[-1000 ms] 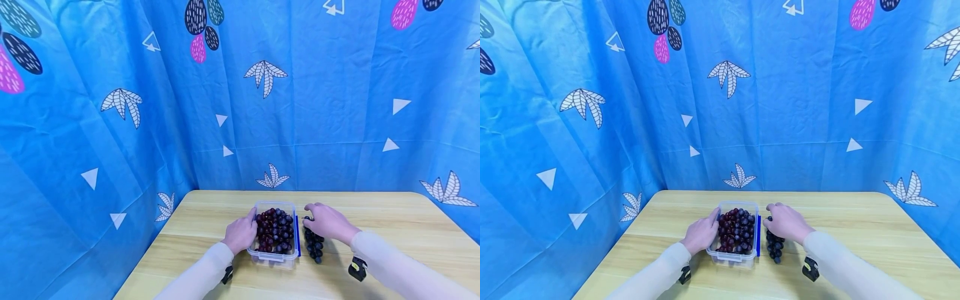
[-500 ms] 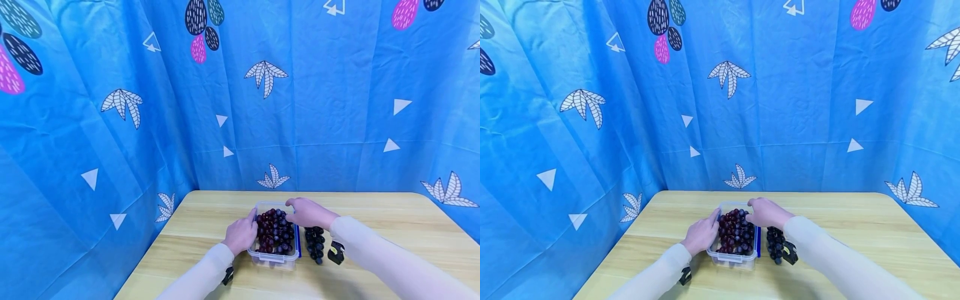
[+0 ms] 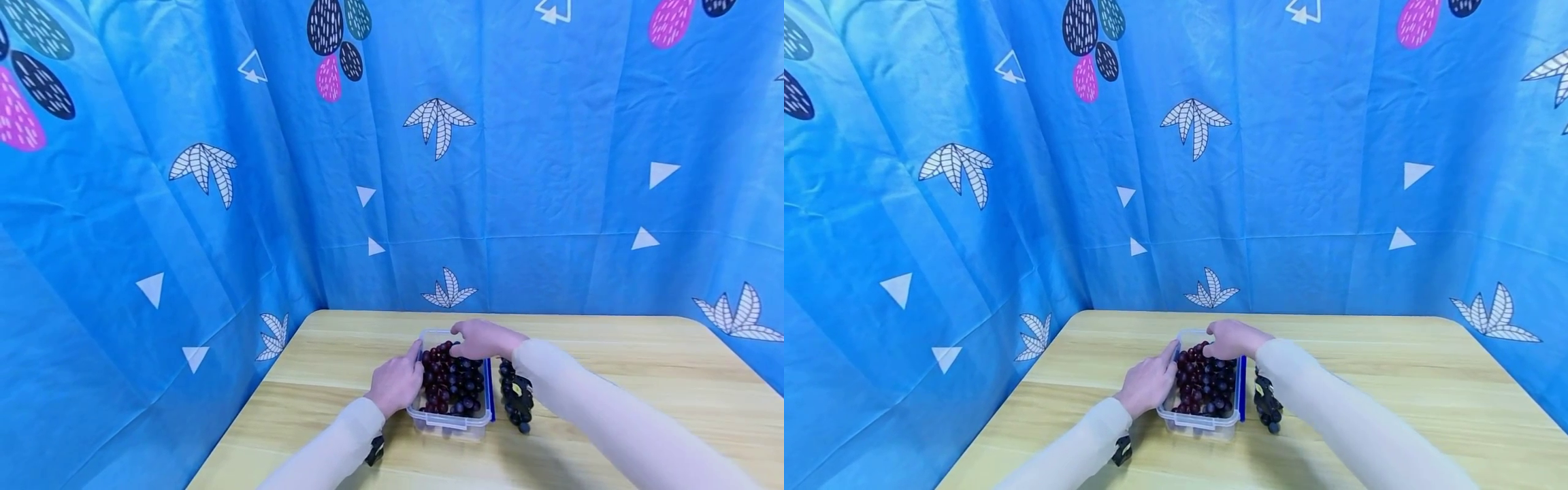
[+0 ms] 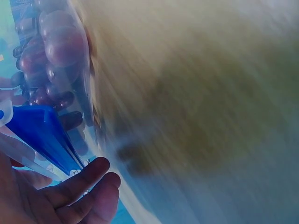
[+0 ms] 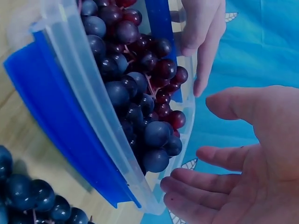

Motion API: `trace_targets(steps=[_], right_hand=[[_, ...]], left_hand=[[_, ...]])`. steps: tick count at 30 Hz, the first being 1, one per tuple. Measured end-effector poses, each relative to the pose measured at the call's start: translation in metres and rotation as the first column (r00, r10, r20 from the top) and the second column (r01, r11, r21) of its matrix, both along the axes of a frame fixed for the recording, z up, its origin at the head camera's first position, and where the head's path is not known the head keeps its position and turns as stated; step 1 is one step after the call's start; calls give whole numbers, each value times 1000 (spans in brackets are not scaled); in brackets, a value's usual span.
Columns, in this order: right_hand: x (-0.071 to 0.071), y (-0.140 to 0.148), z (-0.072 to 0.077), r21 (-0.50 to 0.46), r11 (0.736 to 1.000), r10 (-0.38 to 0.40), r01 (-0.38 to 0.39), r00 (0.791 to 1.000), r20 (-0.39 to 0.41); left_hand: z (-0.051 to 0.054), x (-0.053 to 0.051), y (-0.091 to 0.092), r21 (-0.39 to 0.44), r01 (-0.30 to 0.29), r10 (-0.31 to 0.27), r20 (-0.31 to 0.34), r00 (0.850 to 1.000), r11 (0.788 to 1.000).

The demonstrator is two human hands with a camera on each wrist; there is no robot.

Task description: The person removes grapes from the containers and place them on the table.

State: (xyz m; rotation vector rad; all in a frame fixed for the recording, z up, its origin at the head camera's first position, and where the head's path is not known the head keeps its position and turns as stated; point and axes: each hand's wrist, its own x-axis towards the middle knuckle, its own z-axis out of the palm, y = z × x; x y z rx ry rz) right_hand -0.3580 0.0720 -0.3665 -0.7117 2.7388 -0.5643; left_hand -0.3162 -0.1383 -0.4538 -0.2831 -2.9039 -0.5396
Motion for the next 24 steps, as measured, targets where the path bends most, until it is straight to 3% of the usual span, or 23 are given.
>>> trace_targets(steps=[16,24], right_hand=[[-22,-15,-14,98,995,-5,0,999,44],[-26,-23,-18,129,992,3,-4,1000,6]], left_hand=[[-3,-2,0,-4,-16,16,-3,1000,1000],[-4,-5,0,-31,-28,27,-25,999,999]])
